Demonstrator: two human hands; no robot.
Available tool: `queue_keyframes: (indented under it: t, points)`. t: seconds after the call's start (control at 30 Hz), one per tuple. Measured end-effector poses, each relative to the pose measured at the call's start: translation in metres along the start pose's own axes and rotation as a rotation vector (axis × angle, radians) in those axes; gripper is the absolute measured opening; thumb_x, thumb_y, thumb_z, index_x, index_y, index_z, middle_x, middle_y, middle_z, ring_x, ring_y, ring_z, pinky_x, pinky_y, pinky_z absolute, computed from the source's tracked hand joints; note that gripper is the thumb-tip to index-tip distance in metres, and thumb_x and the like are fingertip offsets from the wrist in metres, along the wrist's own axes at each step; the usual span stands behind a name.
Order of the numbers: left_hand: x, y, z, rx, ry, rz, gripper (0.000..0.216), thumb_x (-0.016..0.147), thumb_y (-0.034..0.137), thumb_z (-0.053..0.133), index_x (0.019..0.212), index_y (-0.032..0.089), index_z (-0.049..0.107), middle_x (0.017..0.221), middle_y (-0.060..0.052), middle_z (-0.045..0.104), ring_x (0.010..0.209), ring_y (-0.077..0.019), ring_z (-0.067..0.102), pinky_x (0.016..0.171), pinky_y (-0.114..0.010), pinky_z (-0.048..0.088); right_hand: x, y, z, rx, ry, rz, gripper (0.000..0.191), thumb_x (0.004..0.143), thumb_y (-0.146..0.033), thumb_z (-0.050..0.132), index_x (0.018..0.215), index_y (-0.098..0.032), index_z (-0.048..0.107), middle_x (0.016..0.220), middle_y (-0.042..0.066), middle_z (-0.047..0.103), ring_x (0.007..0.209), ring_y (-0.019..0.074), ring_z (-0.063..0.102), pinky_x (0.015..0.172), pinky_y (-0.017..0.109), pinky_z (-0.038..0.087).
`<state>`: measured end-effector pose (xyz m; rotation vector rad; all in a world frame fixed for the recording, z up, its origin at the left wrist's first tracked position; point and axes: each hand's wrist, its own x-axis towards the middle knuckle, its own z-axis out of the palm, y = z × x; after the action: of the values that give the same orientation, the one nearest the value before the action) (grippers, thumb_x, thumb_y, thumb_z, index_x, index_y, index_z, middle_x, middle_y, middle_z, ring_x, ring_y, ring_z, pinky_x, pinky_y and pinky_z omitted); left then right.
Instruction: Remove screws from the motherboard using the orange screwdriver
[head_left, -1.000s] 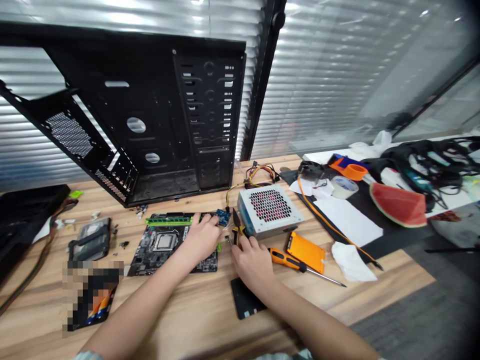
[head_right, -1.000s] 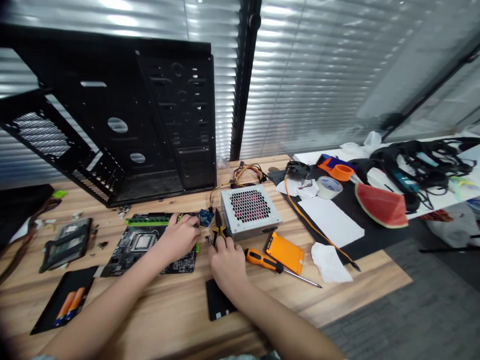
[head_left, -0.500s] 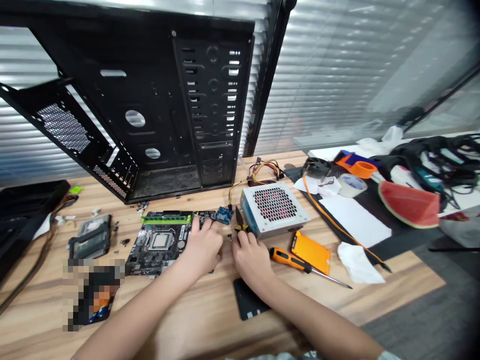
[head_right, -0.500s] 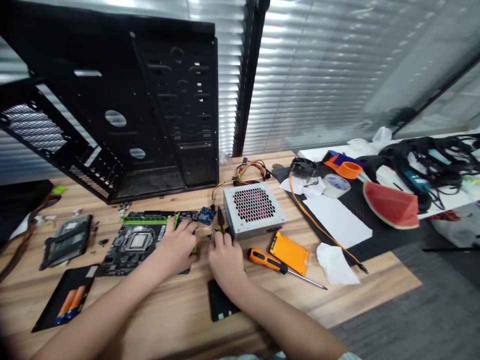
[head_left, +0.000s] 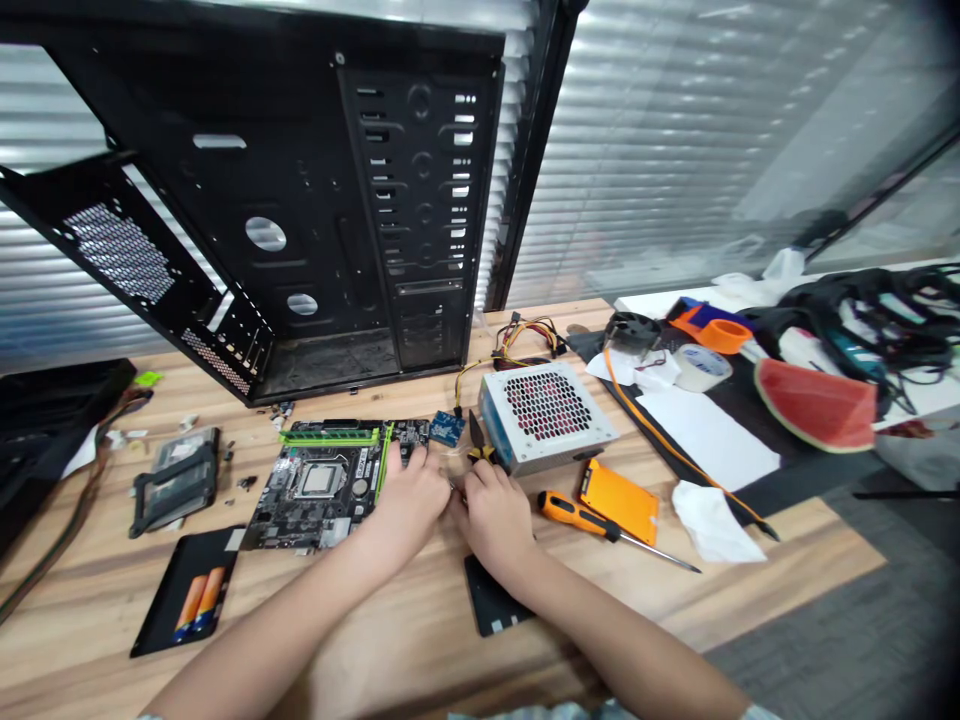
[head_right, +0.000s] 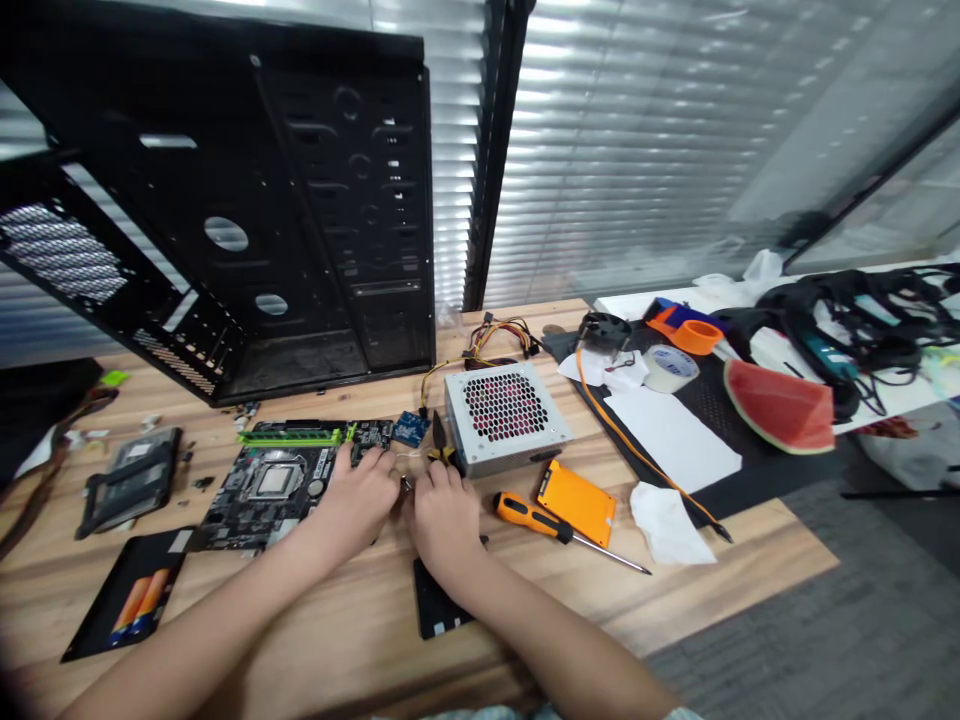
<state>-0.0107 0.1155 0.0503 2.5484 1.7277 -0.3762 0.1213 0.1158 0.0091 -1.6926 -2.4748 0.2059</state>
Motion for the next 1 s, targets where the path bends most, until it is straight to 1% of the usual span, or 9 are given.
queue_keyframes:
  t: [0.13,0.23,0.3,0.4,0.47,0.57,0.63,0.8,1.0]
  points:
    - [0.0,0.001,-0.001,-0.012,0.006,-0.012,0.035,0.087,0.004,0.038,0.103,0.011,0.069,0.111,-0.019,0.066,0.108,-0.0316,0.055,0.103,-0.064,0.033,0.0,0.0,-0.006,0.066,-0.008,0.046,0.012,0.092,-0.023,0.056,0.089,-0.019,0.066,0.097,0.006,0.065,0.091,0.0194,0.062,0.075,0.029,0.046]
    - [0.0,0.0,-0.002,-0.023,-0.004,-0.02,0.039,0.086,0.0,0.036,0.104,0.01,0.069,0.116,-0.018,0.065,0.113,-0.0315,0.054,0.107,-0.065,0.029,-0.001,0.001,-0.009,0.109,-0.005,0.067,0.012,0.094,-0.024,0.054,0.091,-0.02,0.065,0.098,0.004,0.065,0.092,0.0183,0.063,0.074,0.027,0.046]
    - [-0.001,-0.002,-0.002,-0.038,-0.009,-0.018,0.037,0.084,-0.001,0.04,0.104,0.011,0.068,0.118,-0.018,0.064,0.115,-0.0319,0.053,0.108,-0.066,0.026,-0.002,0.001,-0.01,0.133,-0.001,0.076,0.013,0.094,-0.024,0.053,0.091,-0.02,0.065,0.098,0.004,0.065,0.091,0.0184,0.063,0.073,0.027,0.045]
    - [-0.001,-0.007,-0.004,-0.106,0.001,-0.011,0.026,0.082,0.014,0.057,0.106,0.014,0.066,0.117,-0.016,0.064,0.115,-0.0331,0.052,0.109,-0.068,0.023,-0.003,0.002,-0.008,0.172,0.013,0.082,0.012,0.093,-0.024,0.054,0.09,-0.02,0.065,0.096,0.004,0.065,0.088,0.0181,0.064,0.069,0.026,0.044]
    - [-0.002,-0.01,-0.009,-0.169,0.016,-0.031,0.025,0.082,0.026,0.063,0.104,0.016,0.065,0.116,-0.015,0.063,0.114,-0.0331,0.052,0.108,-0.068,0.022,-0.004,0.003,-0.006,0.203,0.028,0.081,0.011,0.093,-0.024,0.054,0.09,-0.02,0.064,0.096,0.003,0.064,0.088,0.0176,0.064,0.068,0.026,0.044]
    - [-0.003,-0.015,-0.018,-0.28,0.016,-0.084,0.018,0.086,0.031,0.059,0.094,0.016,0.065,0.113,-0.014,0.063,0.113,-0.0321,0.054,0.105,-0.065,0.026,-0.004,0.006,-0.004,0.256,0.059,0.078,0.012,0.094,-0.024,0.052,0.092,-0.02,0.063,0.096,0.002,0.064,0.088,0.0168,0.064,0.069,0.025,0.044]
    - [-0.003,-0.018,-0.021,-0.385,-0.01,-0.103,0.019,0.088,0.034,0.056,0.091,0.017,0.065,0.112,-0.012,0.064,0.112,-0.0319,0.055,0.102,-0.061,0.03,-0.005,0.008,-0.004,0.292,0.079,0.079,0.013,0.095,-0.025,0.05,0.093,-0.021,0.062,0.097,0.002,0.064,0.087,0.0158,0.064,0.069,0.024,0.044]
    - [0.003,-0.023,-0.013,-0.588,0.014,-0.127,0.025,0.09,0.044,0.054,0.098,0.022,0.065,0.12,-0.008,0.063,0.118,-0.0314,0.053,0.099,-0.052,0.034,-0.007,0.008,-0.006,0.371,0.116,0.083,0.013,0.096,-0.023,0.048,0.096,-0.021,0.061,0.099,0.002,0.064,0.088,0.0155,0.065,0.069,0.024,0.045]
    - [0.007,-0.018,-0.01,-0.665,0.045,-0.146,0.021,0.093,0.037,0.051,0.092,0.021,0.065,0.119,-0.005,0.064,0.118,-0.0279,0.052,0.095,-0.045,0.034,-0.009,0.009,-0.006,0.442,0.144,0.081,0.016,0.098,-0.027,0.045,0.097,-0.02,0.06,0.101,0.004,0.064,0.089,0.0168,0.065,0.069,0.024,0.047]
